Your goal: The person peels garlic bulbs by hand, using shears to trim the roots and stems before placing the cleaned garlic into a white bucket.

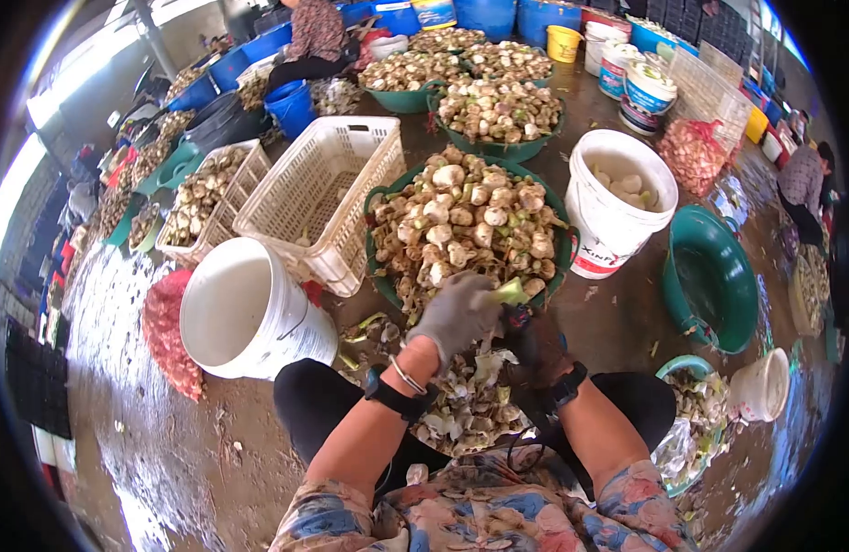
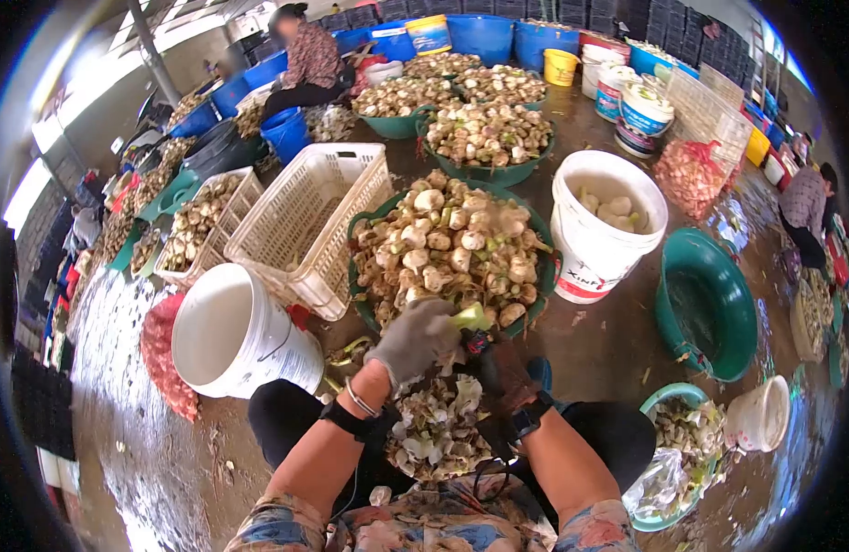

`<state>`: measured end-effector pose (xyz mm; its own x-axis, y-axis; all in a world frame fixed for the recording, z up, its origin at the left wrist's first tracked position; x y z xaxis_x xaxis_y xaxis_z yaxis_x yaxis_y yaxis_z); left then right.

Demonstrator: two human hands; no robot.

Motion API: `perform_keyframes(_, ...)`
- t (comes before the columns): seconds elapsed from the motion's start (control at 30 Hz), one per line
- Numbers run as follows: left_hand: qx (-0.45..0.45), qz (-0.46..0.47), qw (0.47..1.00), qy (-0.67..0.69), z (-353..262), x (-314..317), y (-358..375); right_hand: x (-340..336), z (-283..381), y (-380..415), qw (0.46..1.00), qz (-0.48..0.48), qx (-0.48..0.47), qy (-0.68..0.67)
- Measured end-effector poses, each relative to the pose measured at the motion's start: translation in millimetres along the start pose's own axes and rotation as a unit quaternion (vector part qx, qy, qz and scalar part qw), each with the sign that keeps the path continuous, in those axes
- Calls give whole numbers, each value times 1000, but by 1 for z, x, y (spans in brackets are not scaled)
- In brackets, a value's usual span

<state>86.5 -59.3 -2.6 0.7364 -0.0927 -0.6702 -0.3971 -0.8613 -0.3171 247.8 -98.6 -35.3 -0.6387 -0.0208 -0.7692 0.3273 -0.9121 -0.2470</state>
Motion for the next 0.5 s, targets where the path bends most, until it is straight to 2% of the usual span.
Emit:
perform_keyframes(0.07,36,-4,999,5,3,4,1,-13,10,-1,968,64,155,-187)
perform_keyframes(0.1,-47,56,992,105,10,5,1,1,-11,3,987,-6,66,-147)
perform_keyframes(0.13,-122,124,963,205,18,3,0,-8,6,2,965,0,151,-213)
perform_keyframes(0.17,-211,156,910,321,14,-4,0,7,-4,3,944,-61,71,-316)
perform_keyframes(0.2,-219,130,885,390,8,-13,3,22,-15,2,903,-122,-17,-411)
perform_keyframes(0.23,-226,103,890,383,7,-21,4,8,5,-12,921,-48,7,-387)
perform_keyframes(0.27,-240,79,837,484,1,-30,7,-13,28,-27,930,29,30,-365)
perform_keyframes(0.3,-252,35,807,534,9,-33,8,-19,36,-34,930,20,34,-366)
perform_keyframes(0.33,-236,-3,768,595,7,-42,9,-24,41,-41,973,-2,16,-232)
perform_keyframes(0.37,-237,-29,762,603,6,-50,9,-31,47,-46,995,-22,-1,-94)
perform_keyframes(0.4,-237,-56,754,610,8,-57,9,-41,54,-50,995,-27,2,-96)
perform_keyframes(0.43,-247,-118,747,605,25,-55,7,-52,65,-55,1000,4,-27,8)
perform_keyframes(0.47,-283,-135,723,616,28,-60,8,-63,76,-59,991,36,-56,113)
perform_keyframes(0.5,-274,-142,720,621,30,-65,8,-73,87,-61,983,51,-72,162)
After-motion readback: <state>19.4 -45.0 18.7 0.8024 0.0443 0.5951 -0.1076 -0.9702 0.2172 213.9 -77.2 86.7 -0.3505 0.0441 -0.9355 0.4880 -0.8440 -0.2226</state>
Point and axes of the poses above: each hand's wrist, its own y-axis away from the middle knuckle, its own x-axis out of the palm, z = x × y, the point moved 2 cm from there along -y, towards the middle knuckle, and after that the axes turned 3 degrees about y, right-handed, at the moved point
